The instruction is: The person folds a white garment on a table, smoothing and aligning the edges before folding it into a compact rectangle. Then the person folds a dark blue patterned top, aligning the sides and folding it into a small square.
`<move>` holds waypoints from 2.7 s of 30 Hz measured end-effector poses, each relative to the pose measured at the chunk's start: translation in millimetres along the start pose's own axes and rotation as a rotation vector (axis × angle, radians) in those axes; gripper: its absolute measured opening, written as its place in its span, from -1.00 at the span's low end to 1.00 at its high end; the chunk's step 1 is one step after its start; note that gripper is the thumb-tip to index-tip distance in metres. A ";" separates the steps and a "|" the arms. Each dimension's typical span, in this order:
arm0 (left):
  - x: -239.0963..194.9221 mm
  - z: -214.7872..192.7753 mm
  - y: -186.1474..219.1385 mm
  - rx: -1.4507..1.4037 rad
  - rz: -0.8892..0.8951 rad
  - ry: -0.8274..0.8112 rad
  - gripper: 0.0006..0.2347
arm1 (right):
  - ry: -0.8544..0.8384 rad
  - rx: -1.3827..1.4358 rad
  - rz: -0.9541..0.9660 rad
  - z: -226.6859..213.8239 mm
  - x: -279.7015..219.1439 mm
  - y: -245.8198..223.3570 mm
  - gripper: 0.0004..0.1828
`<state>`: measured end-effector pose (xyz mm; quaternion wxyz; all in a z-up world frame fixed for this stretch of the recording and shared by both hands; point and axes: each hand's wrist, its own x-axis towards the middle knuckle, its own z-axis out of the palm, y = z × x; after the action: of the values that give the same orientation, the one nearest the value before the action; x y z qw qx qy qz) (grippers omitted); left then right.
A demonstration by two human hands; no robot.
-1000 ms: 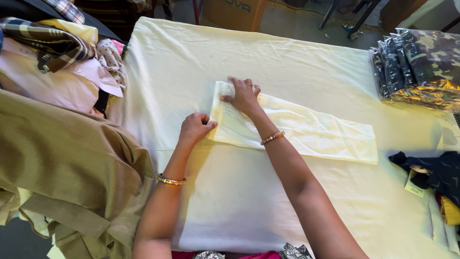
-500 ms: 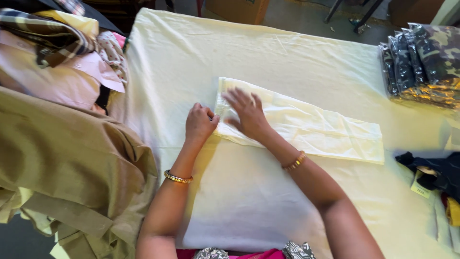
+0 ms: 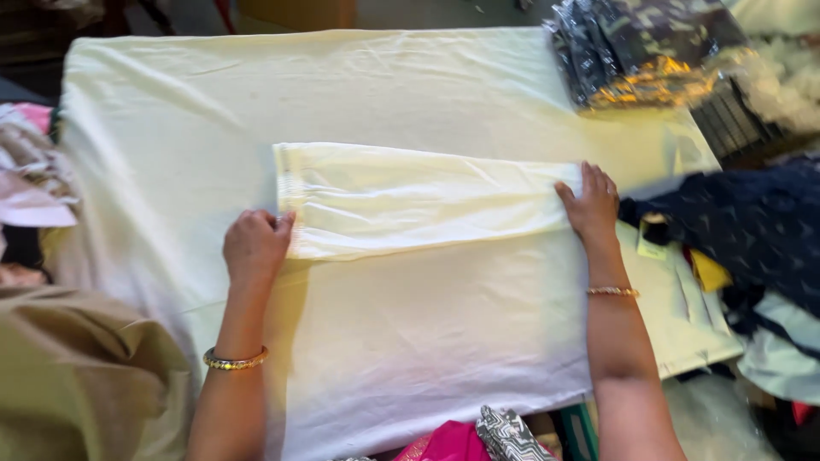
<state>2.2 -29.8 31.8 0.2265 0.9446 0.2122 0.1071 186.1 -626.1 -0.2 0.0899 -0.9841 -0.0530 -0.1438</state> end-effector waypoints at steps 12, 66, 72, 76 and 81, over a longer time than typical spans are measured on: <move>7.2 4.9 17.4 -0.098 -0.088 -0.101 -0.51 | -0.119 0.184 0.413 -51.3 4.2 -62.9 -0.25; 55.9 56.9 45.1 0.289 0.364 -0.185 -0.40 | -0.078 0.110 -0.577 55.3 -8.6 -161.4 -0.25; 57.7 49.3 53.8 0.301 0.335 -0.204 -0.41 | -0.281 -0.024 0.033 -25.8 -6.6 -79.1 -0.15; 41.2 25.2 49.1 0.096 0.408 -0.053 -0.46 | -0.224 -0.146 -0.016 -18.7 -13.1 -114.2 -0.21; -50.4 -13.2 40.1 -0.047 0.639 -0.279 -0.71 | -0.179 0.471 -0.729 -15.1 -41.7 -249.5 -0.37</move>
<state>-32.3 -79.7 57.0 0.2299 0.9634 -0.1297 0.0471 109.8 -388.2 42.2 0.2504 -0.8624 -0.4354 -0.0641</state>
